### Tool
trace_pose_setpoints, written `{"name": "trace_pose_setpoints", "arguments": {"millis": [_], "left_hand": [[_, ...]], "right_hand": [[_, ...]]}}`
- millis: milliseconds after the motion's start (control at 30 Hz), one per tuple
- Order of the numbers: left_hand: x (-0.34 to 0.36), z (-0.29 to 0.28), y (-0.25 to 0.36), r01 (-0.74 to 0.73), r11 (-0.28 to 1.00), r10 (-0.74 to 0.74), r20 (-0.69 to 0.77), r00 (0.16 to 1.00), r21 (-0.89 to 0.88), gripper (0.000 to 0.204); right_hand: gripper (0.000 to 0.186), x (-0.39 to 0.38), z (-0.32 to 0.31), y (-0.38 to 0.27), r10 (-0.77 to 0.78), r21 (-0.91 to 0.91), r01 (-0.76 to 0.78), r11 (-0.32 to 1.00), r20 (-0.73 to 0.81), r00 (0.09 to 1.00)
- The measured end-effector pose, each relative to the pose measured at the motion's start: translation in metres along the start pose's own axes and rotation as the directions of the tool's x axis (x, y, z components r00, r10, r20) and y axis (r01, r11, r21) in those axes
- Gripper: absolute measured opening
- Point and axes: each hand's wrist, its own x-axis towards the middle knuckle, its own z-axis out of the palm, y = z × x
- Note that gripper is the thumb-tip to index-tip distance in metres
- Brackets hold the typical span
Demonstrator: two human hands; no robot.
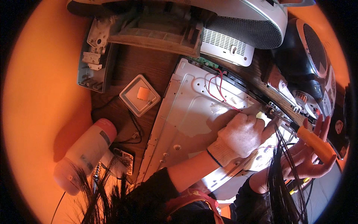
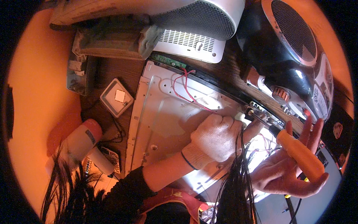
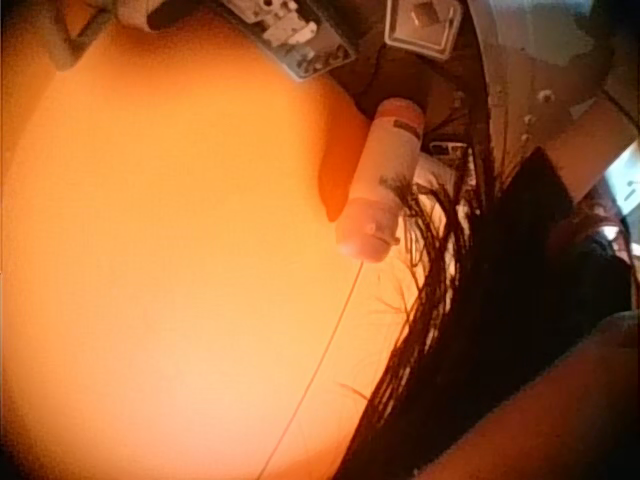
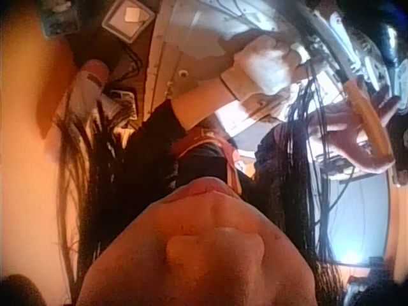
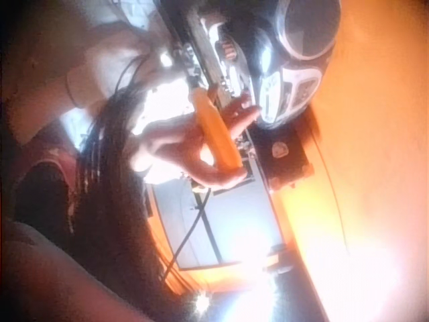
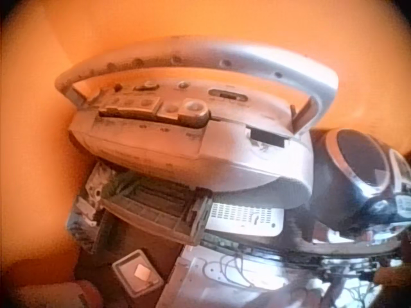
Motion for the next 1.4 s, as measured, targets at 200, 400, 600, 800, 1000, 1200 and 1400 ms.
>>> {"name": "trace_pose_setpoints", "arguments": {"millis": [200,400,600,800,1000,1200,1400], "left_hand": [[0.002,0.001,-0.005,-0.042,0.999,0.042,0.004,0.999,-0.004,0.056],[0.002,0.001,-0.003,0.003,0.999,-0.001,-0.071,0.997,0.037,0.057],[-0.002,0.002,-0.002,-0.011,1.0,0.012,-0.036,0.999,0.029,0.06],[0.004,-0.006,0.002,0.055,0.998,-0.055,0.184,0.981,0.003,0.063],[0.015,-0.02,0.01,0.109,0.987,-0.143,0.345,0.928,0.118,0.06],[0.018,-0.022,0.017,0.121,0.955,-0.218,0.36,0.907,0.271,0.069],[0.017,-0.013,0.015,0.103,0.951,-0.148,0.137,0.98,0.292,0.062]], "right_hand": [[0.066,0.005,-0.016,-0.004,-0.154,-0.524,0.308,0.794,0.317,0.936],[0.067,0.016,-0.014,0.008,-0.139,-0.301,0.205,0.931,0.228,0.964],[0.061,0.008,-0.024,-0.001,-0.121,-0.326,0.193,0.926,0.228,0.966],[0.063,-0.007,-0.017,0.002,-0.16,-0.401,0.158,0.902,0.027,0.987],[0.059,0.007,-0.009,0.007,-0.064,-0.221,0.072,0.973,0.047,0.997],[0.052,0.013,-0.011,0.009,-0.044,-0.239,0.096,0.966,0.215,0.976],[0.048,0.022,-0.017,0.0,-0.061,-0.177,0.131,0.975,0.356,0.933]]}}
